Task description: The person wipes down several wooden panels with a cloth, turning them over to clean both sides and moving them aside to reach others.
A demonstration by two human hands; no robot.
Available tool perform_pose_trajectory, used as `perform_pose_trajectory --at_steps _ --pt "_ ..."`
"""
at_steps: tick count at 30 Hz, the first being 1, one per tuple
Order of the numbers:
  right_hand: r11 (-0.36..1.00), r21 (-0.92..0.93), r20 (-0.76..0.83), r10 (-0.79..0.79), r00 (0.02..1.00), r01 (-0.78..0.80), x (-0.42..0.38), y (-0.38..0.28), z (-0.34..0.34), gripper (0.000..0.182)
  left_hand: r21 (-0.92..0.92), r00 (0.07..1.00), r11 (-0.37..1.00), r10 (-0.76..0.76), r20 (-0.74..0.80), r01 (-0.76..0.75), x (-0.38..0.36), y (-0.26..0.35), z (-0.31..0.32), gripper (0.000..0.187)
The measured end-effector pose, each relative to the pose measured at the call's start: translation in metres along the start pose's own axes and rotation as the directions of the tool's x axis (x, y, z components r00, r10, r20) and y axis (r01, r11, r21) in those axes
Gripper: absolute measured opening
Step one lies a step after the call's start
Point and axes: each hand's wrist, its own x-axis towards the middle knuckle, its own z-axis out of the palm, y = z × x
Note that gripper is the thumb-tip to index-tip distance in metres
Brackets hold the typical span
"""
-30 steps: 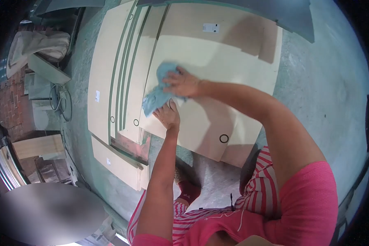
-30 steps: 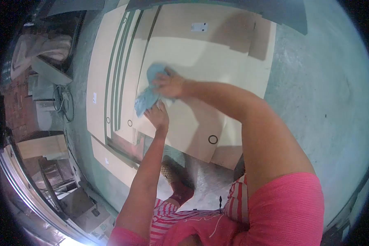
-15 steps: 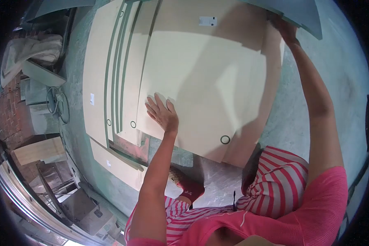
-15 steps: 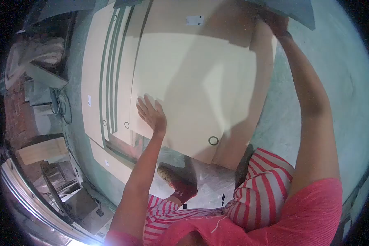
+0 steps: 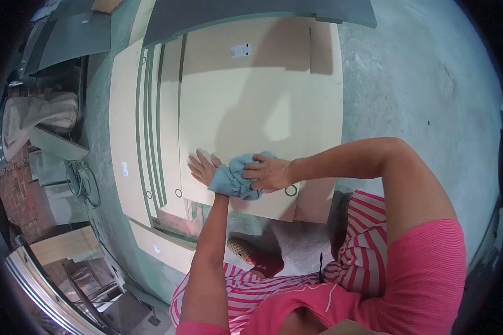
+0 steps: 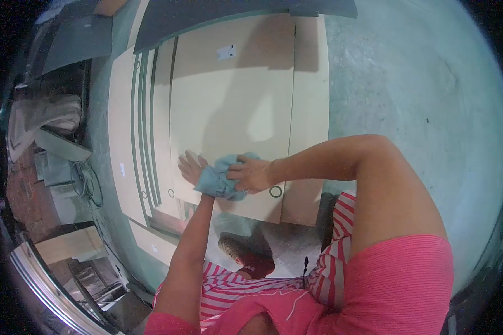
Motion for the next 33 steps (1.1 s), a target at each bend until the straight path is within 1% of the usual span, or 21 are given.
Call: perform_pose_trajectory --at_steps 3,5,7,8,9,10,11,12,14,15,17,18,19,20,21,22,24,27,30,32,33 --pt "0.990 0.026 0.040 0.136 0.990 -0.137 -0.037 0.039 -0.029 0.038 -0.021 1.000 1.000 -0.001 0.023 0.002 0.000 -0.001 -0.001 0.057" --pt "0.940 -0.104 -0.159 0.306 0.939 -0.324 -0.074 0.087 -0.048 0.040 -0.042 0.999 0.999 -0.007 0.031 0.009 -0.003 -0.002 -0.005 0.056" --pt "0.714 -0.276 -0.244 0.595 0.766 -0.643 -0.104 0.134 -0.090 0.035 -0.060 0.998 0.998 -0.011 0.054 0.015 -0.002 0.003 -0.009 0.056" --pt "0.382 -0.195 0.017 0.922 0.386 -0.904 -0.101 0.157 -0.126 0.034 -0.062 0.999 0.998 -0.016 0.051 0.019 -0.003 0.003 -0.009 0.056" --pt "0.434 -0.393 -0.453 0.676 0.582 -0.811 -0.145 0.214 -0.104 0.035 -0.063 0.998 0.998 -0.013 0.055 0.017 -0.003 0.004 -0.010 0.055" --pt "0.209 -0.209 -0.411 0.868 0.280 -0.955 -0.139 0.211 -0.136 0.039 -0.060 0.998 0.998 -0.009 0.058 0.013 -0.003 0.003 -0.011 0.055" --pt "0.112 -0.153 -0.345 0.925 0.159 -0.982 -0.126 0.199 -0.169 0.042 -0.055 0.999 0.998 -0.009 0.050 0.012 -0.002 0.005 -0.013 0.055" --pt "0.118 -0.144 -0.346 0.924 0.161 -0.983 -0.123 0.201 -0.166 0.042 -0.054 0.999 0.999 -0.005 0.049 0.008 -0.001 0.008 -0.014 0.055" --pt "0.455 -0.194 -0.631 0.621 0.466 -0.869 -0.107 0.186 -0.165 0.040 -0.044 0.998 0.999 -0.014 0.057 0.016 -0.002 0.003 -0.015 0.055" --pt "0.377 -0.101 -0.379 0.841 0.386 -0.921 -0.086 0.171 -0.165 0.033 -0.046 0.999 0.999 -0.001 0.053 0.004 -0.001 0.003 -0.014 0.055" --pt "0.661 -0.245 -0.367 0.614 0.699 -0.709 -0.052 0.129 -0.133 0.024 -0.050 0.998 0.999 0.005 0.058 -0.002 -0.002 0.004 -0.013 0.055" --pt "0.761 -0.208 -0.158 0.594 0.789 -0.615 -0.029 0.105 -0.119 0.026 -0.049 0.998 0.999 0.000 0.059 0.003 -0.002 0.004 -0.013 0.054" --pt "0.851 -0.171 -0.073 0.491 0.868 -0.496 -0.013 0.078 -0.096 0.027 -0.046 0.998 0.999 -0.002 0.059 0.005 -0.001 0.003 -0.012 0.054" --pt "0.906 -0.082 -0.004 0.418 0.909 -0.416 0.001 0.049 -0.074 0.028 -0.044 0.998 0.999 -0.003 0.061 0.006 -0.001 0.001 -0.012 0.054" --pt "0.961 -0.034 0.185 0.276 0.943 -0.274 0.020 0.021 -0.064 0.028 -0.059 0.998 0.998 -0.009 0.067 0.013 0.000 -0.001 -0.011 0.054" --pt "0.885 0.270 0.227 0.325 0.918 -0.380 0.027 -0.001 -0.032 0.028 -0.074 0.997 0.997 -0.014 0.074 0.020 0.001 -0.001 -0.010 0.055" --pt "0.990 0.033 0.163 -0.140 0.977 0.136 0.025 -0.033 0.006 0.030 -0.054 0.997 0.998 -0.011 0.074 0.016 0.001 -0.002 -0.006 0.055" --pt "0.966 0.070 0.227 -0.258 0.939 0.248 0.023 -0.039 0.017 0.033 -0.050 0.998 0.999 -0.009 0.064 0.012 0.001 -0.002 -0.004 0.056" --pt "0.992 0.028 0.305 -0.125 0.944 0.122 0.026 0.001 0.005 0.032 -0.057 1.000 0.998 -0.001 0.022 0.002 0.002 -0.005 0.002 0.056" --pt "0.993 0.017 0.197 0.109 0.974 -0.114 0.009 0.053 -0.006 0.036 -0.048 1.000 0.999 0.006 -0.008 -0.006 0.000 -0.005 0.002 0.056" --pt "0.964 -0.114 0.070 0.248 0.966 -0.239 0.001 0.076 -0.020 0.035 -0.079 1.000 0.997 0.003 0.004 -0.003 0.001 -0.002 -0.004 0.055"
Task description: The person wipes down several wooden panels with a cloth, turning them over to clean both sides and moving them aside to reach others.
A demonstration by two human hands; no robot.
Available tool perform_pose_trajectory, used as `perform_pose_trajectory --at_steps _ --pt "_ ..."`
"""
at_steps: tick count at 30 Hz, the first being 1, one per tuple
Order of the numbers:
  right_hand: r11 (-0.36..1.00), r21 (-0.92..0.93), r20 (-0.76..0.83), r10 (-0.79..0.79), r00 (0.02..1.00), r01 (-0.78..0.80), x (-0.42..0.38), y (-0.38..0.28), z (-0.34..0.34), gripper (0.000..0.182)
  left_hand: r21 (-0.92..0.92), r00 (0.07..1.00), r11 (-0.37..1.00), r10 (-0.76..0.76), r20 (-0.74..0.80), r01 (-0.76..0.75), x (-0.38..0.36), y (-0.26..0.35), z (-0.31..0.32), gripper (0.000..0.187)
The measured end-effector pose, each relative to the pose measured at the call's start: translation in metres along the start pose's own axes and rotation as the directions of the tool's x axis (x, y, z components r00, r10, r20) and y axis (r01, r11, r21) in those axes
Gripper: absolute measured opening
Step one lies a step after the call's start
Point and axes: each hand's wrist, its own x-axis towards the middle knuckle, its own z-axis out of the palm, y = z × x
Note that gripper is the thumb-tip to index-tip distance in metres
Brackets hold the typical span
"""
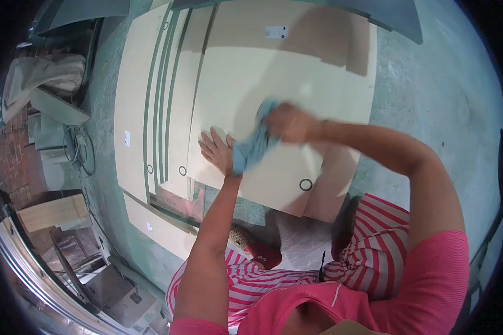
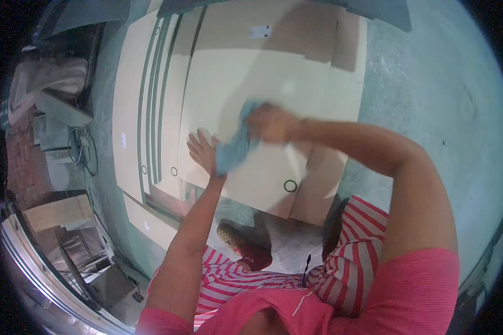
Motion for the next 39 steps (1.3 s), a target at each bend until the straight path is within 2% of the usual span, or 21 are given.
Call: perform_pose_trajectory --at_steps 1,3,4,6,7,9,11,12,13,14,15,17,19,21,23,25,26,29,33,36,39 --pt "0.997 0.060 -0.252 0.062 0.966 -0.048 -0.012 0.040 -0.010 0.035 -0.030 1.000 1.000 -0.003 0.011 0.004 0.000 0.004 -0.005 0.054" --pt "0.919 -0.111 -0.241 0.344 0.908 -0.378 -0.028 0.109 -0.044 0.032 -0.003 0.999 1.000 0.019 -0.033 -0.020 -0.002 0.008 -0.010 0.054" --pt "0.859 -0.024 -0.423 0.454 0.784 -0.511 -0.044 0.147 -0.040 0.033 0.002 0.999 1.000 0.029 -0.028 -0.029 -0.002 0.008 -0.011 0.054" --pt "0.628 0.042 -0.492 0.690 0.530 -0.777 -0.050 0.183 -0.088 0.037 0.002 0.999 0.999 0.042 -0.025 -0.042 -0.001 0.010 -0.014 0.055" --pt "0.548 -0.019 -0.454 0.740 0.496 -0.836 -0.044 0.173 -0.107 0.036 0.007 0.999 1.000 0.027 -0.040 -0.026 -0.001 0.009 -0.013 0.055" --pt "0.520 0.207 -0.226 0.850 0.476 -0.829 -0.018 0.151 -0.110 0.036 -0.003 0.999 0.999 0.040 -0.033 -0.040 -0.001 0.008 -0.012 0.056" --pt "0.761 0.023 -0.335 0.617 0.712 -0.649 0.022 0.107 -0.080 0.036 -0.016 0.999 1.000 0.025 -0.046 -0.025 0.000 0.009 -0.016 0.056" --pt "0.870 0.016 -0.226 0.484 0.845 -0.493 0.043 0.091 -0.057 0.037 -0.024 0.999 0.999 0.025 -0.028 -0.026 0.000 0.010 -0.017 0.056" --pt "0.893 -0.089 -0.210 0.416 0.885 -0.441 0.063 0.057 -0.031 0.035 -0.029 1.000 0.999 0.030 -0.006 -0.030 0.001 0.010 -0.018 0.057" --pt "0.954 -0.146 -0.098 0.251 0.963 -0.263 0.079 0.029 -0.019 0.038 -0.028 1.000 0.999 0.023 -0.011 -0.024 0.001 0.008 -0.017 0.057" --pt "0.989 -0.111 -0.166 0.080 0.983 -0.099 0.091 0.007 -0.015 0.042 -0.015 1.000 1.000 0.014 -0.002 -0.014 0.000 0.005 -0.014 0.057" --pt "0.994 -0.037 -0.257 -0.106 0.961 0.100 0.119 0.003 0.012 0.044 -0.023 1.000 1.000 0.008 0.020 -0.007 0.002 0.006 -0.007 0.058" --pt "0.993 -0.116 -0.312 -0.035 0.949 -0.002 0.156 0.022 0.022 0.042 -0.023 1.000 1.000 0.010 0.009 -0.010 0.001 0.004 -0.009 0.058" --pt "0.968 -0.211 -0.255 0.081 0.964 -0.137 0.189 0.066 0.010 0.042 -0.043 0.999 0.999 0.004 0.041 -0.002 0.002 0.005 -0.014 0.058" --pt "0.918 -0.212 -0.499 0.193 0.845 -0.336 0.211 0.133 0.008 0.035 -0.045 0.999 0.999 0.007 0.049 -0.005 0.004 0.008 -0.017 0.059" --pt "0.808 -0.277 -0.434 0.377 0.818 -0.519 0.213 0.192 -0.040 0.042 -0.047 0.997 0.999 0.000 0.083 0.004 0.005 0.015 -0.020 0.055" --pt "0.771 -0.330 -0.458 0.374 0.807 -0.544 0.204 0.220 -0.064 0.037 -0.049 0.996 0.999 0.003 0.084 0.001 0.007 0.019 -0.024 0.055" --pt "0.706 -0.199 -0.529 0.507 0.681 -0.680 0.152 0.292 -0.103 0.037 -0.046 0.997 0.999 0.018 0.077 -0.014 0.007 0.019 -0.026 0.054" --pt "0.556 -0.003 -0.499 0.720 0.483 -0.831 0.041 0.350 -0.140 0.037 -0.055 0.995 0.998 0.019 0.095 -0.013 0.011 0.024 -0.030 0.056" --pt "0.411 0.054 -0.466 0.816 0.342 -0.910 -0.031 0.352 -0.154 0.038 -0.063 0.996 0.998 0.019 0.092 -0.013 0.010 0.023 -0.031 0.057" --pt "0.316 0.068 -0.464 0.850 0.251 -0.946 -0.083 0.333 -0.153 0.040 -0.063 0.996 0.998 0.032 0.084 -0.027 0.008 0.021 -0.029 0.057"
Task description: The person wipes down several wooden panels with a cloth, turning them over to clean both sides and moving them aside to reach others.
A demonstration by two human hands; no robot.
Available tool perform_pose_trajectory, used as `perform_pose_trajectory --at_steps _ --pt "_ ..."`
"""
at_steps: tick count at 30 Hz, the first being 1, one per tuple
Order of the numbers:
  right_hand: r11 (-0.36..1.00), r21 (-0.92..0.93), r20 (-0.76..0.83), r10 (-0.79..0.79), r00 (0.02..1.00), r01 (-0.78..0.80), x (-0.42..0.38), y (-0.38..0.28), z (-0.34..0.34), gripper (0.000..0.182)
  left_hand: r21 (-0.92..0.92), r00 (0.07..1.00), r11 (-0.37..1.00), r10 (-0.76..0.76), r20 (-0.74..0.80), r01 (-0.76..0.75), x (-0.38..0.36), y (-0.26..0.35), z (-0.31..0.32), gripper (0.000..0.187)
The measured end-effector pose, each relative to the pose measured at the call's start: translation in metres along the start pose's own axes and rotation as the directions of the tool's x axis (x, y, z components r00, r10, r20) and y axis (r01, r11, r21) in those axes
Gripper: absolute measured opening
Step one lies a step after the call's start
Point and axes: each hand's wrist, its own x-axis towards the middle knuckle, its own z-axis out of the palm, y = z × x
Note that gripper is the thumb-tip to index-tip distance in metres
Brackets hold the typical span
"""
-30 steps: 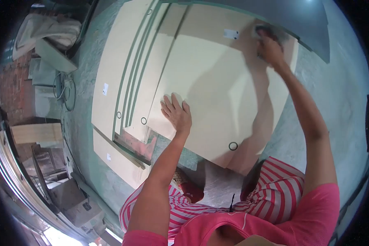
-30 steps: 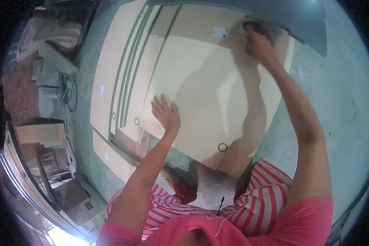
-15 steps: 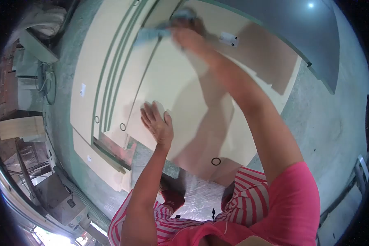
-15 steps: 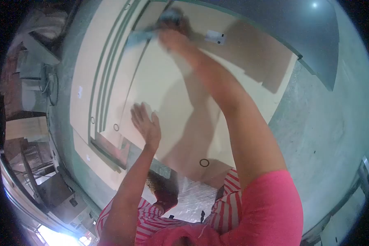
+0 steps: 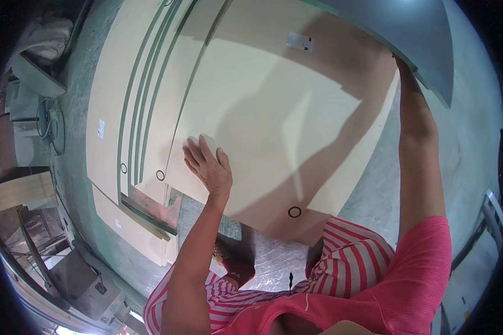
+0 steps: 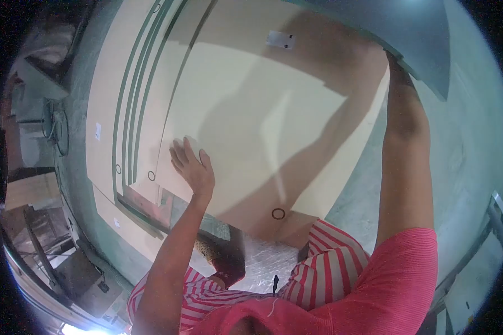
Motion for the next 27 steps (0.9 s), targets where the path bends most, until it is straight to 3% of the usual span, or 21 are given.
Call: perform_pose_trajectory --at_steps 3,6,7,8,9,10,12,17,19,20,23,26,27 --pt "0.997 -0.054 -0.014 0.061 0.998 -0.061 -0.041 0.024 -0.015 0.041 0.008 1.000 1.000 0.009 -0.028 -0.009 -0.003 -0.004 0.007 0.057" --pt "0.995 -0.097 0.007 0.035 0.999 -0.034 -0.117 -0.009 -0.032 0.043 0.002 0.999 1.000 -0.015 -0.040 0.015 -0.003 -0.001 0.005 0.056" --pt "0.937 -0.035 -0.271 -0.343 0.900 0.347 -0.152 -0.010 -0.023 0.047 -0.002 0.999 0.999 -0.042 -0.028 0.042 -0.004 0.000 0.004 0.056" --pt "0.948 0.115 -0.084 -0.289 0.954 0.297 -0.186 -0.034 -0.040 0.049 -0.014 0.999 0.999 -0.036 -0.024 0.035 -0.004 0.000 0.006 0.056" --pt "0.931 0.079 -0.111 -0.348 0.931 0.357 -0.213 -0.036 -0.029 0.053 -0.004 0.999 1.000 -0.029 -0.037 0.028 -0.005 -0.001 0.007 0.055" --pt "0.968 -0.001 0.022 -0.250 0.968 0.250 -0.242 -0.051 -0.034 0.056 0.009 0.998 1.000 -0.022 -0.052 0.023 -0.006 -0.002 0.007 0.054" --pt "0.919 -0.145 -0.049 -0.376 0.925 0.366 -0.260 -0.047 -0.031 0.056 0.000 0.998 1.000 -0.021 -0.060 0.021 -0.007 -0.002 0.008 0.053" --pt "0.894 -0.274 -0.140 -0.401 0.905 0.354 -0.188 -0.017 -0.028 0.052 0.050 0.996 0.999 -0.003 -0.089 0.007 -0.007 -0.001 0.007 0.052" --pt "0.945 -0.225 0.038 -0.237 0.971 0.239 -0.128 0.011 -0.011 0.050 0.052 0.996 0.999 -0.004 -0.088 0.008 -0.006 0.000 0.008 0.052" --pt "0.946 -0.220 0.036 -0.235 0.971 0.237 -0.109 0.027 -0.007 0.050 0.057 0.997 0.998 -0.008 -0.083 0.013 -0.006 -0.002 0.008 0.052" --pt "0.960 0.048 -0.202 -0.260 0.944 0.275 -0.078 0.063 -0.010 0.051 0.052 0.996 0.999 -0.003 -0.092 0.008 -0.006 -0.002 0.009 0.052" --pt "0.948 0.059 -0.401 -0.264 0.877 0.312 -0.069 0.077 -0.016 0.049 0.040 0.996 0.999 0.001 -0.093 0.003 -0.007 -0.004 0.009 0.052" --pt "0.924 0.175 -0.465 -0.228 0.855 0.341 -0.070 0.079 -0.017 0.041 0.040 0.996 0.999 -0.009 -0.091 0.012 -0.008 -0.005 0.010 0.052"
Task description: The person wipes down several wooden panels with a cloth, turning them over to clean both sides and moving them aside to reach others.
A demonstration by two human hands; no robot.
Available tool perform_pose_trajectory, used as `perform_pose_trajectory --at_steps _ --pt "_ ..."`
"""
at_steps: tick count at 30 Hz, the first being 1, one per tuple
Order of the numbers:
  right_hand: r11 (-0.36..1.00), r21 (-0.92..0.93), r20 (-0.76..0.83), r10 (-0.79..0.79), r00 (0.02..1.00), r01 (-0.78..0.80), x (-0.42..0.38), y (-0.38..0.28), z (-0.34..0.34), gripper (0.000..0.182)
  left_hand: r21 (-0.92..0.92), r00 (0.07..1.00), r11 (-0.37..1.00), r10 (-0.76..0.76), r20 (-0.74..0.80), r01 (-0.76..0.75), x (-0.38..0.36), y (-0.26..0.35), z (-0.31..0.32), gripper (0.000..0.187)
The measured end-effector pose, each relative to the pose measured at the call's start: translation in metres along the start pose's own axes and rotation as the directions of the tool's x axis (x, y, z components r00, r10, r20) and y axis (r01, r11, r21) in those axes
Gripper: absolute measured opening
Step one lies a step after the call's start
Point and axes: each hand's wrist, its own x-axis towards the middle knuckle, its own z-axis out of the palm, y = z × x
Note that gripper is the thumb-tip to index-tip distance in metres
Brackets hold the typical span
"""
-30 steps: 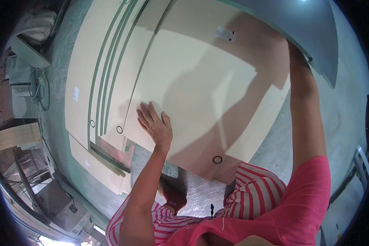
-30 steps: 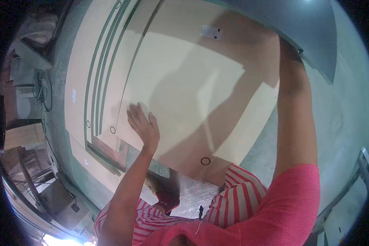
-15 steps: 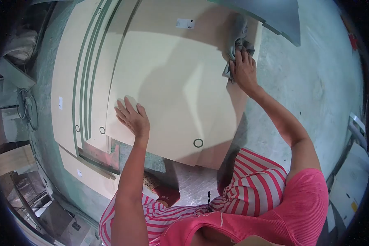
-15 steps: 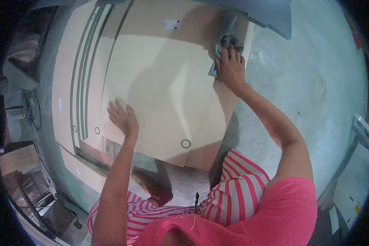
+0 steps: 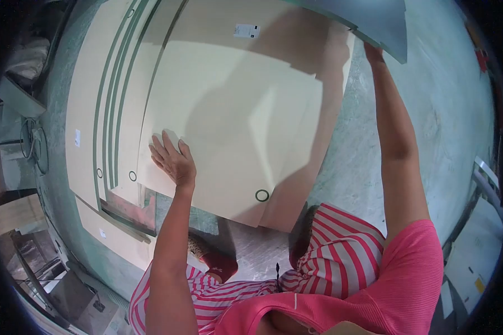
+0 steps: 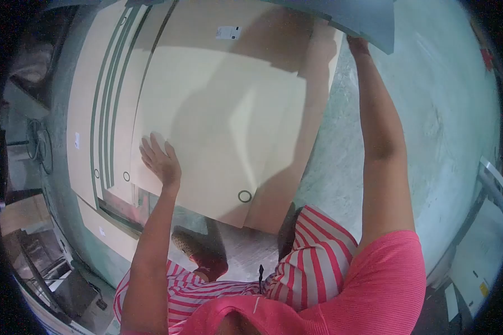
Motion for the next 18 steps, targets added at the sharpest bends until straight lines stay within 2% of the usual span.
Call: perform_pose_trajectory --at_steps 2,4,9,14,18 --pt "0.970 0.241 -0.138 0.059 0.989 -0.024 -0.001 -0.001 -0.007 0.031 0.005 1.000 1.000 -0.006 -0.002 0.006 0.000 0.001 0.001 0.052" --pt "0.964 0.261 -0.184 0.101 0.978 -0.050 -0.005 0.001 -0.006 0.031 -0.003 1.000 1.000 -0.003 0.004 0.003 0.002 0.001 0.001 0.052" --pt "0.987 0.096 -0.128 0.143 0.981 -0.131 0.022 0.019 0.032 0.031 -0.011 1.000 1.000 -0.002 0.018 0.002 0.005 -0.001 0.003 0.052" --pt "0.964 -0.182 0.064 0.209 0.976 -0.194 0.075 0.022 0.080 0.031 -0.021 1.000 1.000 0.011 0.016 -0.011 0.007 0.002 0.004 0.053" --pt "0.945 -0.283 0.199 0.223 0.954 -0.162 0.082 0.014 0.093 0.032 -0.035 0.999 0.999 0.028 0.022 -0.027 0.007 0.003 0.002 0.054"
